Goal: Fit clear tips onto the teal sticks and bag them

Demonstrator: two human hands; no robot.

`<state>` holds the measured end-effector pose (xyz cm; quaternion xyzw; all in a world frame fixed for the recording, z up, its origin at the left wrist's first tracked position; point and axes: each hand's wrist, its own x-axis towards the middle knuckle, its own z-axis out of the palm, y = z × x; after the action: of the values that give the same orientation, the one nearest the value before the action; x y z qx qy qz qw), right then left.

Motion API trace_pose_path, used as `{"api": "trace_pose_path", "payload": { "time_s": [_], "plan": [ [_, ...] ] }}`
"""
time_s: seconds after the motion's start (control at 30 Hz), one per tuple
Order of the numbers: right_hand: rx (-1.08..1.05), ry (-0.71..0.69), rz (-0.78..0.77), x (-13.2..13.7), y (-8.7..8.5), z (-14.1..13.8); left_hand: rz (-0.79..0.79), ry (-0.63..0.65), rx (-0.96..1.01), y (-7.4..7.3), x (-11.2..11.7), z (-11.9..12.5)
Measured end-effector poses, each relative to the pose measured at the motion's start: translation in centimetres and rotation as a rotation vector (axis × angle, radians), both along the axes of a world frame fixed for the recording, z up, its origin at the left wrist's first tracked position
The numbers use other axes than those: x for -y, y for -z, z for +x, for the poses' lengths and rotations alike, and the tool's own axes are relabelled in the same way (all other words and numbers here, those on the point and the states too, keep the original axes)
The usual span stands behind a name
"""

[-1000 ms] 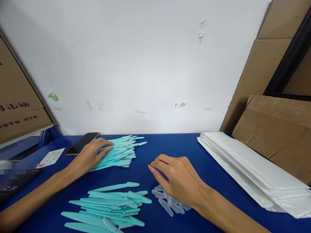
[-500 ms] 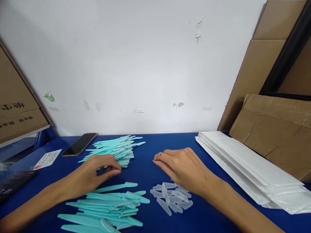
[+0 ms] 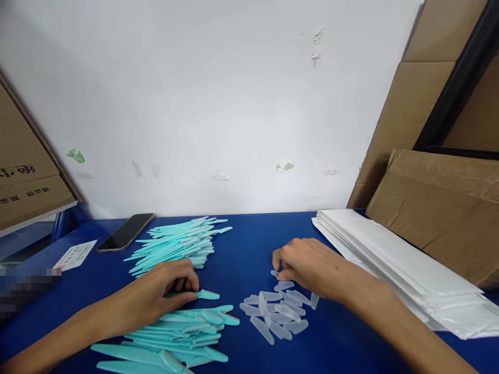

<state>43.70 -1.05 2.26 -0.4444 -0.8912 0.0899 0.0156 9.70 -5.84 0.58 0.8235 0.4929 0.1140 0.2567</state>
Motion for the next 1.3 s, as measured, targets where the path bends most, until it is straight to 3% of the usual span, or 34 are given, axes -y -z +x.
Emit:
{"api": "trace_pose_path", "payload": {
  "time_s": [0.17, 0.33, 0.73, 1.03, 1.3],
  "plan": [
    [-0.064, -0.017, -0.047, -0.2, 0.7, -0.5, -0.003, -0.017, -0.012, 0.1, 0.2, -0.1],
    [-0.089, -0.109, 0.087, 0.2, 1.1, -0.9, 0.003, 0.004, 0.004, 0.2, 0.3, -0.1],
    [-0.192, -0.265, 0.364, 2.5, 0.7, -4.1, 0.259, 0.011, 0.042, 0.4, 0.6, 0.5],
    [-0.226, -0.359, 0.390, 3.4, 0.9, -5.3, 0.337, 0.085, 0.082, 0.7, 1.2, 0.9],
    [-0.257, -0.377, 0.421, 3.9, 2.1, -6.0, 0.385, 0.137, 0.141, 0.9, 1.6, 1.3]
  ]
}}
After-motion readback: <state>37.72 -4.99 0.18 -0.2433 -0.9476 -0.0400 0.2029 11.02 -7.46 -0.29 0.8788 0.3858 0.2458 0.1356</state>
